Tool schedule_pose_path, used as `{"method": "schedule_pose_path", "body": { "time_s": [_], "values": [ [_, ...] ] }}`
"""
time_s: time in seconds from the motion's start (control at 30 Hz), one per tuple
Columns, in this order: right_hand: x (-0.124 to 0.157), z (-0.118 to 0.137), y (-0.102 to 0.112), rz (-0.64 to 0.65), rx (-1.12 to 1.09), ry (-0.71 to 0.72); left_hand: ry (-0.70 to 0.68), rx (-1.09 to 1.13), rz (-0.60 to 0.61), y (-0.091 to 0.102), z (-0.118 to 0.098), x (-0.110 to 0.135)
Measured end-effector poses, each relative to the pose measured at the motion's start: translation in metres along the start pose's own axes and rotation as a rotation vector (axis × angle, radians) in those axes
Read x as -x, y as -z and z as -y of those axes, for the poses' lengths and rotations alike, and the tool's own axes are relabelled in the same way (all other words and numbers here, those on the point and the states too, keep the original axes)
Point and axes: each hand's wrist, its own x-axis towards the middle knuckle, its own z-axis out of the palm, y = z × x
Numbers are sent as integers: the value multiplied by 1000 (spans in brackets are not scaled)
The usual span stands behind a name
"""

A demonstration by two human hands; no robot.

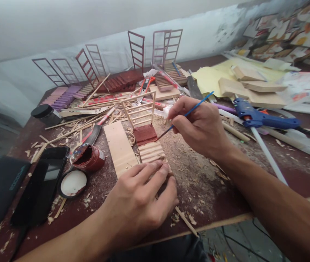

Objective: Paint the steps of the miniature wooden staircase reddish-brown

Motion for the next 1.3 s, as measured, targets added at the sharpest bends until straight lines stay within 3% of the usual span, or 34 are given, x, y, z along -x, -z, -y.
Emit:
{"method": "schedule_pose_path", "body": {
  "time_s": [1.3],
  "values": [
    [0, 1, 1, -12, -22, 34, -9, -21, 45, 2, 0, 1]
  ]
}}
